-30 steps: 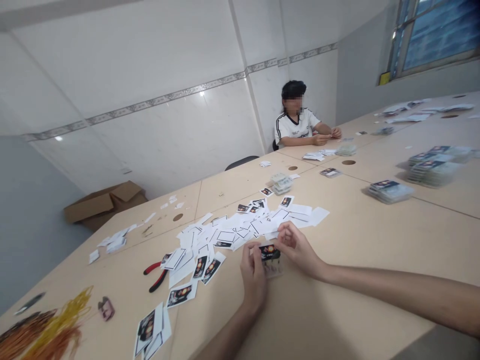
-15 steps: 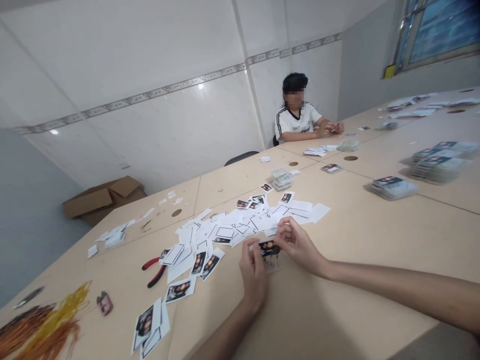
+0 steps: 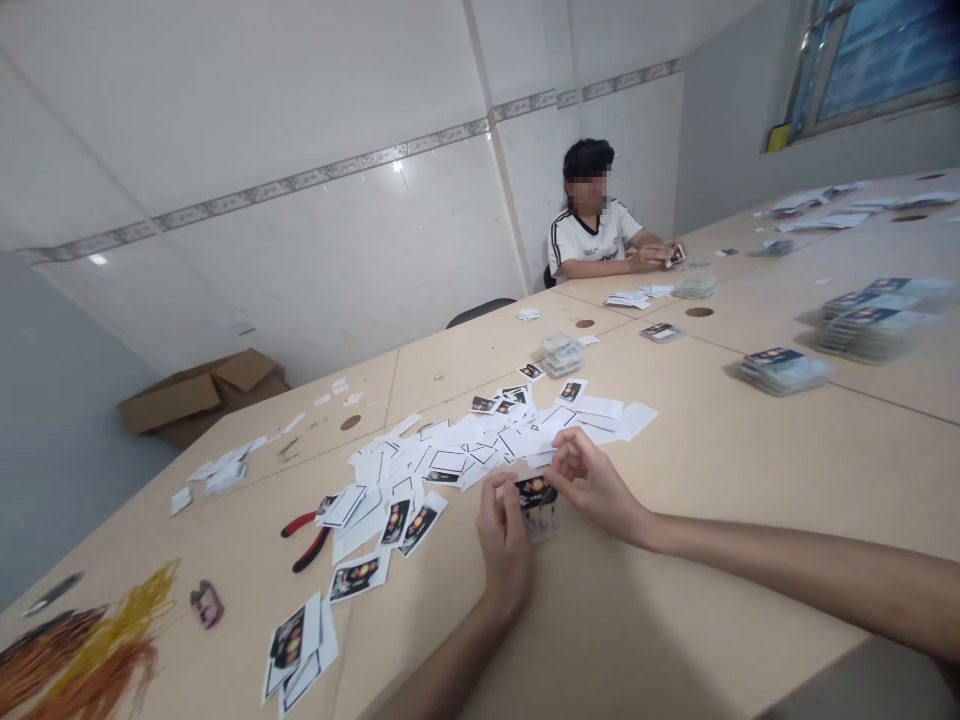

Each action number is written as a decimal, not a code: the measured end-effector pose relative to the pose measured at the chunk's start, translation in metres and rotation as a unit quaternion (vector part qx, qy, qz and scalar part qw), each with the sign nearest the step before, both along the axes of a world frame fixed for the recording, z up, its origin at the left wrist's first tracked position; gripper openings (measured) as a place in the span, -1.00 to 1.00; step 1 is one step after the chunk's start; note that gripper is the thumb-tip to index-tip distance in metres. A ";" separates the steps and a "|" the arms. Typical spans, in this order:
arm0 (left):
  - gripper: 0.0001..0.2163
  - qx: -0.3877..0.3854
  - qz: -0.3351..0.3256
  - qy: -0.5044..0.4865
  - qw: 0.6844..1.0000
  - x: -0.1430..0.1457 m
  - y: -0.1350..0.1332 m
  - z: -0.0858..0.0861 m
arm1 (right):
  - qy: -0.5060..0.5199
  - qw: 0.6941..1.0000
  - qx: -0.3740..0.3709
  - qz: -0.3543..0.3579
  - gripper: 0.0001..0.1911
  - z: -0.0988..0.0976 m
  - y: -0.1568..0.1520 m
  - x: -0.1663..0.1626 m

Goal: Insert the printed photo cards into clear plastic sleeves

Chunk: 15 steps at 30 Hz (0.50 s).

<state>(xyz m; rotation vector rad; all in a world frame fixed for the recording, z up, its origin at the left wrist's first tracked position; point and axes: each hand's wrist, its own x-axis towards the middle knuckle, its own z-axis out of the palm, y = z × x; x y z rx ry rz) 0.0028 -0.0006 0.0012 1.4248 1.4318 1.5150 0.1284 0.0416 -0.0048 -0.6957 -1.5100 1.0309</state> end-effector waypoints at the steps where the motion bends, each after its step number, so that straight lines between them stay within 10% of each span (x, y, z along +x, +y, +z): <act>1: -0.77 -0.001 0.000 0.000 1.000 0.000 0.000 0.000 | -0.001 1.000 0.000 -0.002 -0.78 -0.001 0.000 0.000; 15: -0.79 -0.013 -0.006 -0.010 1.000 0.000 -0.001 0.000 | 0.030 0.999 -0.010 0.003 -0.81 -0.010 -0.003 -0.001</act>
